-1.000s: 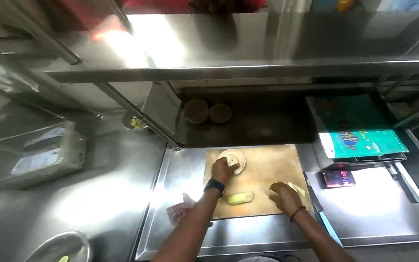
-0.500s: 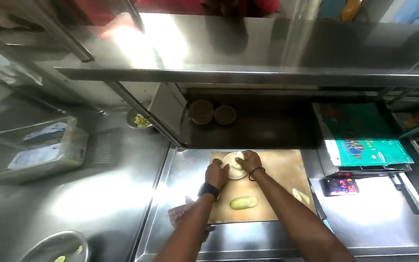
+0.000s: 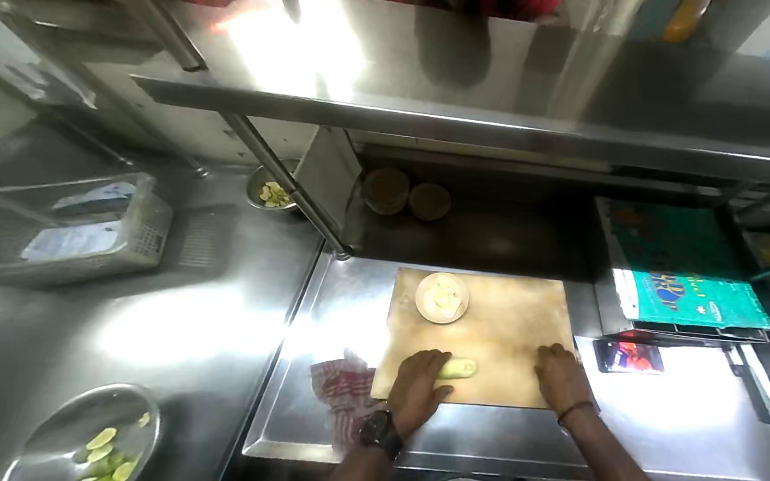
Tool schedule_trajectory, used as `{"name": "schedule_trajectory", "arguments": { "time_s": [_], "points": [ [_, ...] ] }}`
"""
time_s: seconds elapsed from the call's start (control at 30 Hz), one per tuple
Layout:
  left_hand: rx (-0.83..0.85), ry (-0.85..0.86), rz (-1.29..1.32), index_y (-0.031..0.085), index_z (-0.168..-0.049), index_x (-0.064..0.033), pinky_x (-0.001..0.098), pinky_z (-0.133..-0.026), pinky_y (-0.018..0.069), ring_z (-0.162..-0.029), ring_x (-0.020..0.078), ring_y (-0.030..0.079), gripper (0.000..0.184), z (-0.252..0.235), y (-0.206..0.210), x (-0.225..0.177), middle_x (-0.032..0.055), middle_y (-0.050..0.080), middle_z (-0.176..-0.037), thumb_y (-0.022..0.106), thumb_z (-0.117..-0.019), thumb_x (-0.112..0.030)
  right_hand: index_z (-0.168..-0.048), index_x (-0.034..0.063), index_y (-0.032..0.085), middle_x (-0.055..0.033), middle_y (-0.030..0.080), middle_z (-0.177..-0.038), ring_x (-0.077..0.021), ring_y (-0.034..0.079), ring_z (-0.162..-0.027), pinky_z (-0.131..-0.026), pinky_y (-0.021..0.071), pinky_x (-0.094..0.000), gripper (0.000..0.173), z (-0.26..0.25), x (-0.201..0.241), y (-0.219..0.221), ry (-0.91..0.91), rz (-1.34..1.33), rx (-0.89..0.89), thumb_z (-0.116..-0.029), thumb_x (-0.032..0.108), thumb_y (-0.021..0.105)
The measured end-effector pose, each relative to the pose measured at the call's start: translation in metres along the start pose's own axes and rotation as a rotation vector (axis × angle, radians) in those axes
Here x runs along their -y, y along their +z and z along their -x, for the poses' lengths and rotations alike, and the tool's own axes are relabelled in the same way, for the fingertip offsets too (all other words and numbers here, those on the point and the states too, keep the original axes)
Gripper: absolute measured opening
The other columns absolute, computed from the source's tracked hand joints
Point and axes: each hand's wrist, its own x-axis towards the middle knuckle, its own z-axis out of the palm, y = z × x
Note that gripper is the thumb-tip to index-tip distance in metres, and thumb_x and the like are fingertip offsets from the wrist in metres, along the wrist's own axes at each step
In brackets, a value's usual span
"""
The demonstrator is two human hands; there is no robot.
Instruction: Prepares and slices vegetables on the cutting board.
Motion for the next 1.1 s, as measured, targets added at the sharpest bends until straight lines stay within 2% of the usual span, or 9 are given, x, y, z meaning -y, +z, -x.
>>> {"name": "schedule_trajectory", "arguments": {
  "time_s": [0.1,0.27,0.37,0.5,0.63,0.73,0.83,0.97,1.1],
  "points": [
    [-0.068,-0.022,-0.028,0.061,-0.138,-0.0243,0.0475,-0.114,0.0424,-0.133,0.0234,0.056,0.044,0.003,0.013,-0.001,0.0029,0.063,-0.138,0.061,-0.0973,-0.041,-0.139,0.0072,0.061,-0.0221,0.057,-0.139,-0.0411,0.056,-0.128,-0.101,0.0531,-0.0509,0.041,0.007,-0.004,0.021,0.014,0.012,-0.099,-0.0991,0.014,0.060],
    [-0.194,-0.096,0.102,0.064,-0.137,-0.0199,0.0422,-0.113,0.0455,-0.129,0.0207,0.058,0.049,0.032,0.020,0.004,0.0032,0.065,-0.136,0.065,-0.0953,-0.046,-0.142,0.0092,0.057,-0.0210,0.060,-0.136,-0.0377,0.060,-0.124,-0.100,0.0531,-0.0501,0.048,0.004,0.001,0.009,0.094,-0.039,-0.075,-0.0939,0.008,0.058],
    [-0.281,-0.178,0.321,0.064,-0.135,-0.0168,0.0386,-0.107,0.0518,-0.121,0.0143,0.063,0.055,0.065,0.019,0.007,0.0027,0.067,-0.131,0.071,-0.0914,-0.049,-0.142,0.0108,0.057,-0.0169,0.066,-0.131,-0.0325,0.065,-0.119,-0.101,0.0525,-0.0513,0.046,0.001,0.017,-0.006,0.027,-0.215,-0.052,-0.0960,0.011,0.056],
    [-0.300,-0.352,0.786,0.061,-0.130,-0.0059,0.0361,-0.087,0.0626,-0.100,0.0148,0.072,0.052,0.113,0.013,0.002,0.0065,0.072,-0.116,0.080,-0.0877,-0.030,-0.133,0.0090,0.064,-0.0127,0.072,-0.117,-0.0254,0.072,-0.100,-0.091,0.0594,-0.0475,0.037,-0.021,0.066,-0.014,-0.197,-0.661,-0.098,-0.0967,0.016,0.066],
    [-0.287,-0.451,0.990,0.056,-0.133,0.0028,0.0386,-0.091,0.0606,-0.104,0.0201,0.071,0.048,0.152,0.005,-0.010,0.0135,0.071,-0.117,0.075,-0.0909,-0.012,-0.129,0.0075,0.065,-0.0149,0.071,-0.118,-0.0258,0.072,-0.099,-0.088,0.0599,-0.0470,0.036,-0.062,0.123,-0.009,-0.311,-0.889,-0.170,-0.0951,0.017,0.072],
    [-0.323,-0.463,1.040,0.054,-0.132,0.0053,0.0395,-0.089,0.0618,-0.099,0.0214,0.073,0.047,0.169,0.006,-0.014,0.0149,0.072,-0.114,0.074,-0.0911,-0.005,-0.126,0.0073,0.070,-0.0148,0.070,-0.120,-0.0278,0.068,-0.108,-0.096,0.0560,-0.0480,0.034,-0.088,0.146,-0.003,-0.286,-0.769,-0.256,-0.0945,0.020,0.072],
    [-0.363,-0.504,1.060,0.055,-0.133,0.0037,0.0395,-0.088,0.0621,-0.098,0.0218,0.073,0.047,0.181,0.010,-0.010,0.0140,0.072,-0.114,0.074,-0.0921,-0.008,-0.130,0.0085,0.065,-0.0209,0.064,-0.124,-0.0369,0.067,-0.105,-0.088,0.0563,-0.0550,0.034,-0.064,0.134,-0.008,-0.323,-0.663,-0.327,-0.1016,0.027,0.063],
    [-0.454,-0.586,1.096,0.058,-0.133,-0.0013,0.0393,-0.088,0.0624,-0.101,0.0211,0.073,0.049,0.196,0.019,0.001,0.0107,0.073,-0.115,0.078,-0.0907,-0.017,-0.125,0.0070,0.070,-0.0153,0.070,-0.122,-0.0298,0.070,-0.108,-0.097,0.0565,-0.0527,0.030,-0.046,0.080,0.009,-0.432,-0.553,-0.416,-0.1019,0.024,0.061],
    [-0.555,-0.749,1.069,0.057,-0.134,-0.0039,0.0377,-0.090,0.0613,-0.102,0.0187,0.071,0.054,0.228,0.020,0.023,0.0099,0.071,-0.118,0.078,-0.0910,-0.030,-0.123,-0.0074,0.067,-0.0256,0.070,-0.113,-0.0329,0.071,-0.098,-0.090,0.0583,-0.0495,0.032,-0.001,0.022,0.036,-0.546,-0.553,-0.434,-0.0993,0.012,0.059]
  ]
}}
